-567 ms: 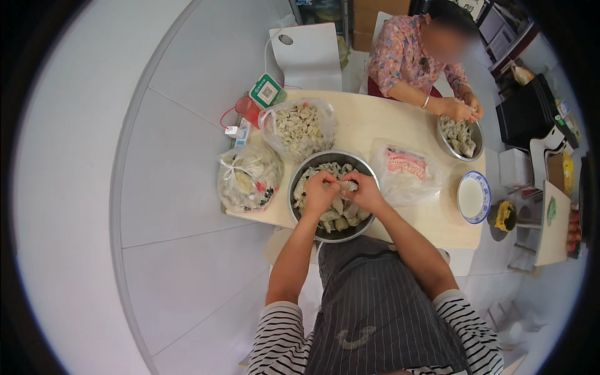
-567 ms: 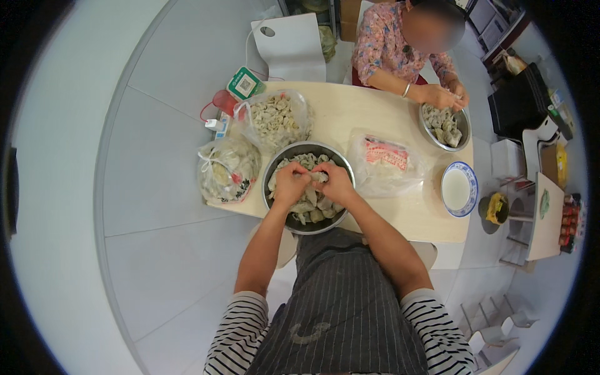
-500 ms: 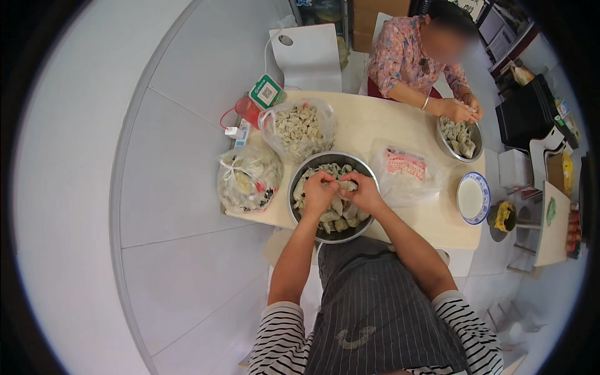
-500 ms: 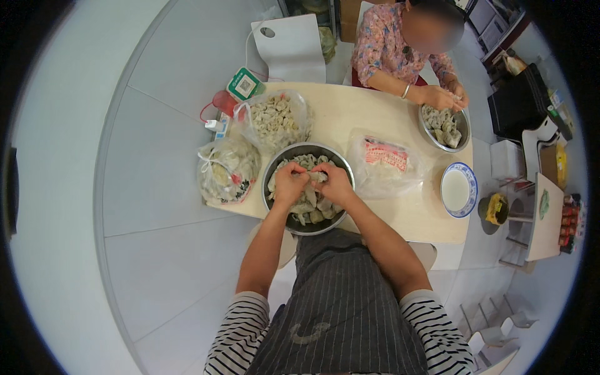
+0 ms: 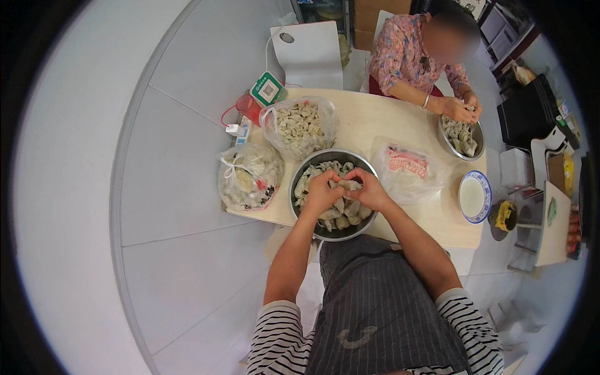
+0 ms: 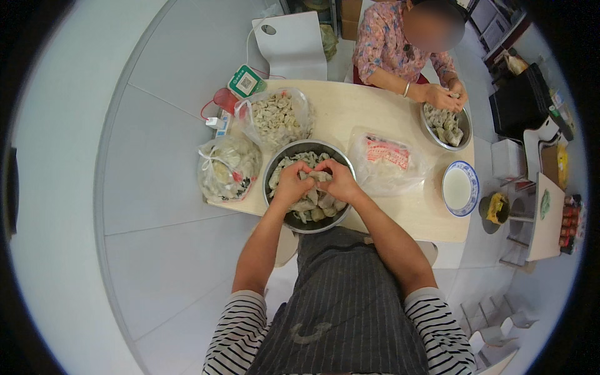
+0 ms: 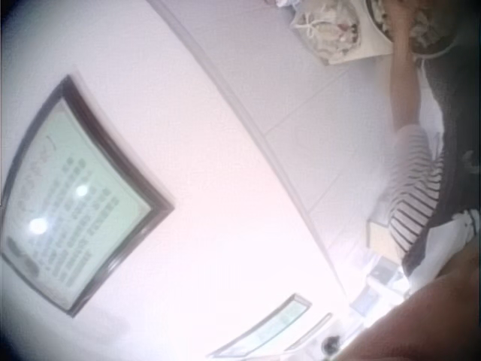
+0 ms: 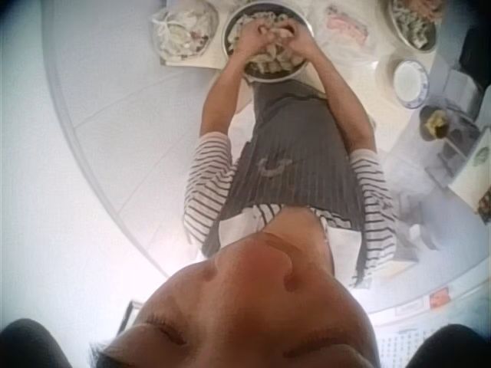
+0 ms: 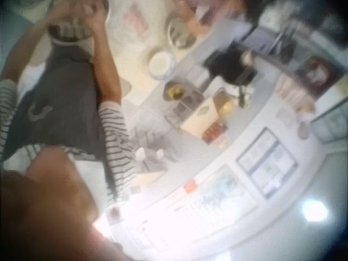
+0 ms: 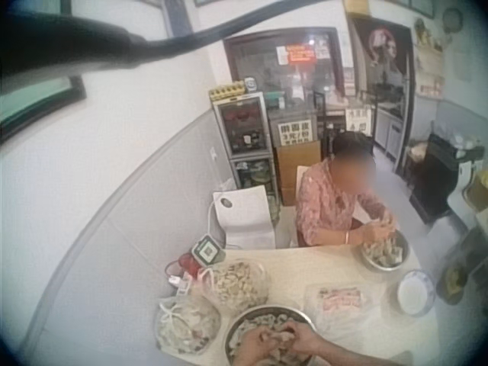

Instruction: The person stands at a table and repeatedly picks dumplings from a metal bowl, placing them into a clear plastic bag. Another person sits across the table also handling dumplings. The camera wearer then walks to a counter and handles small packets of sauce.

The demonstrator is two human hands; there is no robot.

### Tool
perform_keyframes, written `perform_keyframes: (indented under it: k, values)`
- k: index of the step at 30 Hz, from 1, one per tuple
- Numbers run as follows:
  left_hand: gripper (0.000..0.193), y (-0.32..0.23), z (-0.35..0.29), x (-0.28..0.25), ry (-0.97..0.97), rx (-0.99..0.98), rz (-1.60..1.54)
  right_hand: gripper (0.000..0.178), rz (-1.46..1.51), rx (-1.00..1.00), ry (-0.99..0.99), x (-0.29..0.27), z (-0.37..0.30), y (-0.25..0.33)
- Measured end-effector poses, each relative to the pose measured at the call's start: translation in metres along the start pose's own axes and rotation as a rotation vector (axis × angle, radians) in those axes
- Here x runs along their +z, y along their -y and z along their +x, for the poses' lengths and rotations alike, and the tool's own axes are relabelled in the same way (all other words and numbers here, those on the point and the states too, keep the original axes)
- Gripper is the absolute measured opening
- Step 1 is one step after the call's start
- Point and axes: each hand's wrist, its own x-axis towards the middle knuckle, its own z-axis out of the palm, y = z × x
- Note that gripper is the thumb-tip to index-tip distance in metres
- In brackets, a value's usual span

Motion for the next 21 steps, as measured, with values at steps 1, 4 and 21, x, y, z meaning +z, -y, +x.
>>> perform_keyframes:
  k: [1,4,21]
  values:
    - [0.012,0.000,0.001,0.005,-0.091,0.063,0.004,0.033,0.006,-0.018,-0.033,0.000,0.001,-0.004]
    - [0.008,0.016,0.011,0.017,-0.302,0.135,-0.086,0.033,0.105,-0.009,-0.127,0.006,0.006,-0.017]
    - [0.015,0.009,-0.001,0.002,-0.115,0.126,0.063,0.028,0.142,0.113,-0.088,0.007,0.004,-0.013]
